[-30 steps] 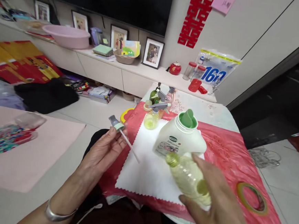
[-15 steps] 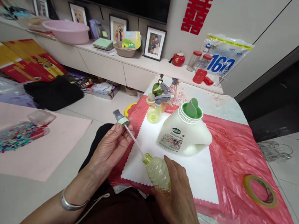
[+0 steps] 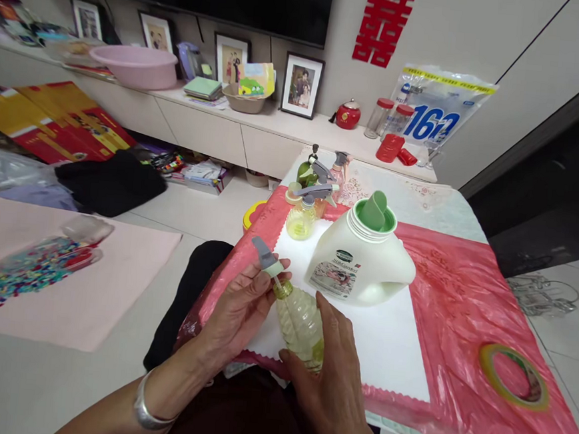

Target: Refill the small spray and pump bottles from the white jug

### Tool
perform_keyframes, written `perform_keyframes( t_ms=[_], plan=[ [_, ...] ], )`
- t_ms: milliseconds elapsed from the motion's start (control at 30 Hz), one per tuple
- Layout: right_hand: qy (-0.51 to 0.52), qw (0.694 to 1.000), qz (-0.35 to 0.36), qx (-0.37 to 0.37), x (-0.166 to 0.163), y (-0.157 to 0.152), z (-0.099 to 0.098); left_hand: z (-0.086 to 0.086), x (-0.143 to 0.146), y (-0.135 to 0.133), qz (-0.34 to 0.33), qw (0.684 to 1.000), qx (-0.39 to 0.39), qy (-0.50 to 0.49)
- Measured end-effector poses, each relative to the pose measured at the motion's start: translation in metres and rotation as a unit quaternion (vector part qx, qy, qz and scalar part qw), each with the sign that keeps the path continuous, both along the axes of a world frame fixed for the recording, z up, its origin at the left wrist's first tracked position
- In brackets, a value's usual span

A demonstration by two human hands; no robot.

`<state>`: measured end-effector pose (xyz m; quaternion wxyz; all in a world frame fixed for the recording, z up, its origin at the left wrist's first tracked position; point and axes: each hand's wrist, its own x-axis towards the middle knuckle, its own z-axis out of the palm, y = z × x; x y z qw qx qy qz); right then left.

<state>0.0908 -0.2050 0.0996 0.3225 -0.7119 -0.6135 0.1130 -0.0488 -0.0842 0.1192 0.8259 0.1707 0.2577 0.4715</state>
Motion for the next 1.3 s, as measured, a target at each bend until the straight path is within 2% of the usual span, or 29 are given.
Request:
perform_keyframes(
  t_ms=[200, 367, 533, 700, 767, 867, 933, 967, 1033, 1100, 1133, 1200, 1300],
  plan=[
    [0.018, 1.0, 0.001, 0.019, -0.006, 0.004, -0.005, -0.006, 0.004, -0.006, -0.013, 1.0, -0.006, -0.01],
    [-0.01, 0.999, -0.004, 0.032, -0.008, 0.006, -0.01, -0.008, 0.004, -0.007, -0.017, 1.0, -0.002, -0.006],
    [-0.027, 0.999, 0.004, 0.039, -0.009, 0.006, -0.01, -0.011, 0.004, -0.007, -0.016, 0.999, 0.031, 0.006],
    [-0.058, 0.995, 0.006, 0.077, -0.008, 0.008, -0.009, -0.011, 0.002, -0.008, -0.028, 0.998, 0.05, 0.008],
    [-0.03, 0.996, 0.012, 0.079, -0.007, 0.007, -0.009, -0.011, 0.001, -0.008, -0.036, 0.998, 0.054, 0.005],
    [0.102, 0.993, 0.04, 0.042, -0.004, 0.005, -0.008, -0.014, -0.002, -0.006, -0.056, 0.997, 0.06, -0.005],
    [0.254, 0.965, 0.061, -0.006, -0.004, 0.004, -0.007, -0.015, -0.004, -0.004, -0.082, 0.995, 0.059, -0.015],
    [0.346, 0.935, 0.067, -0.03, -0.004, 0.004, -0.006, -0.015, -0.005, -0.004, -0.097, 0.993, 0.056, -0.021],
    [0.52, 0.85, 0.066, -0.06, -0.007, 0.004, -0.005, -0.014, -0.007, -0.003, -0.123, 0.991, 0.048, -0.028],
    [0.625, 0.776, 0.063, -0.062, -0.009, 0.006, -0.006, -0.011, -0.008, -0.002, -0.134, 0.99, 0.039, -0.028],
    [0.646, 0.758, 0.064, -0.058, -0.009, 0.006, -0.007, -0.01, -0.008, -0.003, -0.132, 0.99, 0.037, -0.026],
    [0.647, 0.758, 0.068, -0.05, -0.009, 0.007, -0.013, -0.006, -0.006, -0.004, -0.112, 0.993, 0.033, -0.018],
    [0.605, 0.794, 0.056, -0.028, -0.007, 0.006, -0.024, -0.003, -0.003, -0.005, -0.069, 0.997, 0.019, -0.004]
  ],
)
